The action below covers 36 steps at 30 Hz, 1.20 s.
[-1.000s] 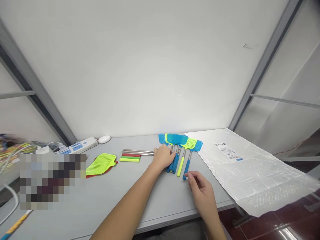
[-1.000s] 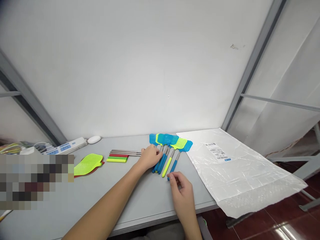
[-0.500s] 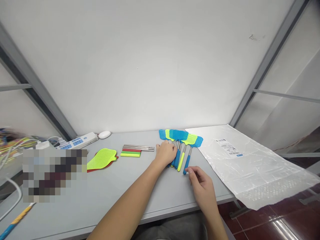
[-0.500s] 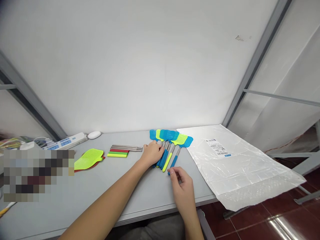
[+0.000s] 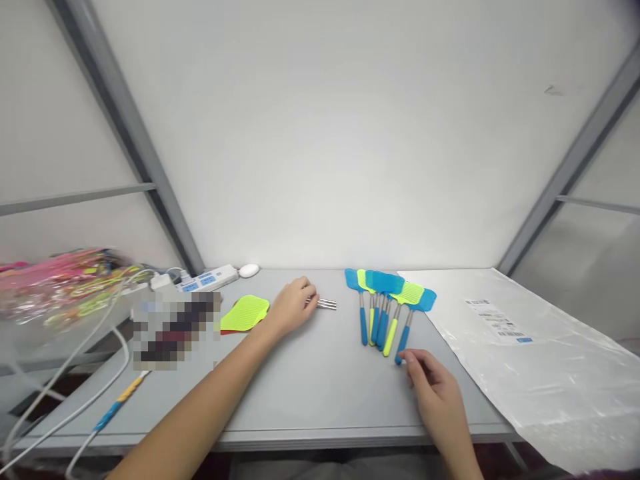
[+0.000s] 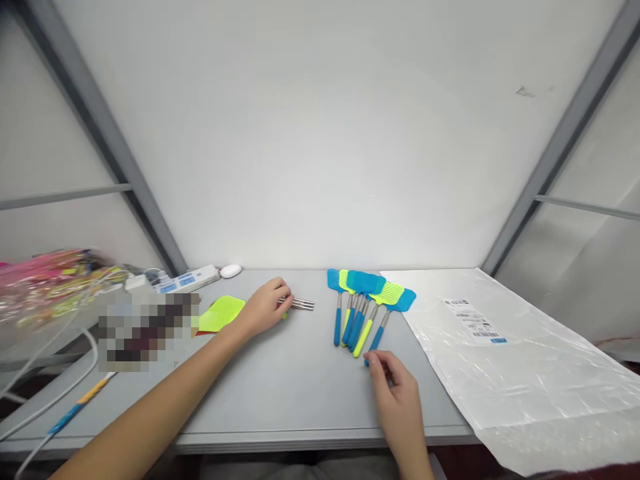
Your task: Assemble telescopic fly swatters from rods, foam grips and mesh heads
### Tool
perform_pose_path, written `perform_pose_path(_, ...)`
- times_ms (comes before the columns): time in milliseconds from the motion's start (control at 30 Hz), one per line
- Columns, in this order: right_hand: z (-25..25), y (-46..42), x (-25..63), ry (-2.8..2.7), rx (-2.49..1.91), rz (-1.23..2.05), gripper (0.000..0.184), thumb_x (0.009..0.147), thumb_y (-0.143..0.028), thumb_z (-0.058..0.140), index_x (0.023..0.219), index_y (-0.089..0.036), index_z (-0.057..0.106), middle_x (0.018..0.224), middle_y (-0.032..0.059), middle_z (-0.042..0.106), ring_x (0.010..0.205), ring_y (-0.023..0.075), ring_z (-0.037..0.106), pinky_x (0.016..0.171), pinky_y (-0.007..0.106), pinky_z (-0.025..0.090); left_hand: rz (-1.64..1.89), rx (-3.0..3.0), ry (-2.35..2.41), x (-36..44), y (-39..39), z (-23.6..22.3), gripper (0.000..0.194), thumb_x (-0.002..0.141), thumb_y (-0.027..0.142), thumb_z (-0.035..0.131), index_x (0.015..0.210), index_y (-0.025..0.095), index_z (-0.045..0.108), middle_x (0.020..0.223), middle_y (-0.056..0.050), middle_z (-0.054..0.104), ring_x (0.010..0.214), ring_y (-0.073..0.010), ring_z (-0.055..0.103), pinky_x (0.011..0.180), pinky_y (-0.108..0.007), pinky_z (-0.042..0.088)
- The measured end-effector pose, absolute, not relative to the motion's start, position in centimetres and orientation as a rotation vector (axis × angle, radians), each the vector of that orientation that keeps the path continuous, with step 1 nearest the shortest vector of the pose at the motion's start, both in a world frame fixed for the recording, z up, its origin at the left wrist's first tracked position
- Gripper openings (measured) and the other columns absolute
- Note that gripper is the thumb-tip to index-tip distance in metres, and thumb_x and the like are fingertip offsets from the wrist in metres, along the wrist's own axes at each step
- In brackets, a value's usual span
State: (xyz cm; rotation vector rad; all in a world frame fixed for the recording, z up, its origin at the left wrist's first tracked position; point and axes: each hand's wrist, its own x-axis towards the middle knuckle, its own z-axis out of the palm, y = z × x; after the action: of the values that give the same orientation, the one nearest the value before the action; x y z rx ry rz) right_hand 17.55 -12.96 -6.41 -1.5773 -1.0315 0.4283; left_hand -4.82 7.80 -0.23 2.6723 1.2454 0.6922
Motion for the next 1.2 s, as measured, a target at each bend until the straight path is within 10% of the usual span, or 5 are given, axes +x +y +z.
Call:
perform_pose_path(633,0.9,4.7,10.7,-2.327,-1.84,0.04,0.031,0.092,-0.024,0.039,0.093,-0.019,0.07,0.097,0.012,0.066,0.077,0.021,0.061,0.063,0.03,0.039,0.682,2.72,1.259,-11.4,6.9,-2.5,0.012,0.088,0.031,0.059,0.094,0.026,0.068,0.109,-0.005,0.055,0.107,-0.0236,0.044,0.087,-0.037,0.037)
perform_pose_path(1200,-1.0,12.2,10.9,-2.542,-1.706,0.488,0.022,0.086,-0.034,0.049,0.087,-0.02,0.065,0.088,0.0064,0.071,0.074,0.0184,0.063,0.059,0.025,0.043,0.629,2.79,1.095,-10.4,6.9,-3.8,0.018,0.087,0.036,0.064,0.102,0.025,0.065,0.105,-0.003,0.058,0.106,-0.0235,0.044,0.084,-0.037,0.035)
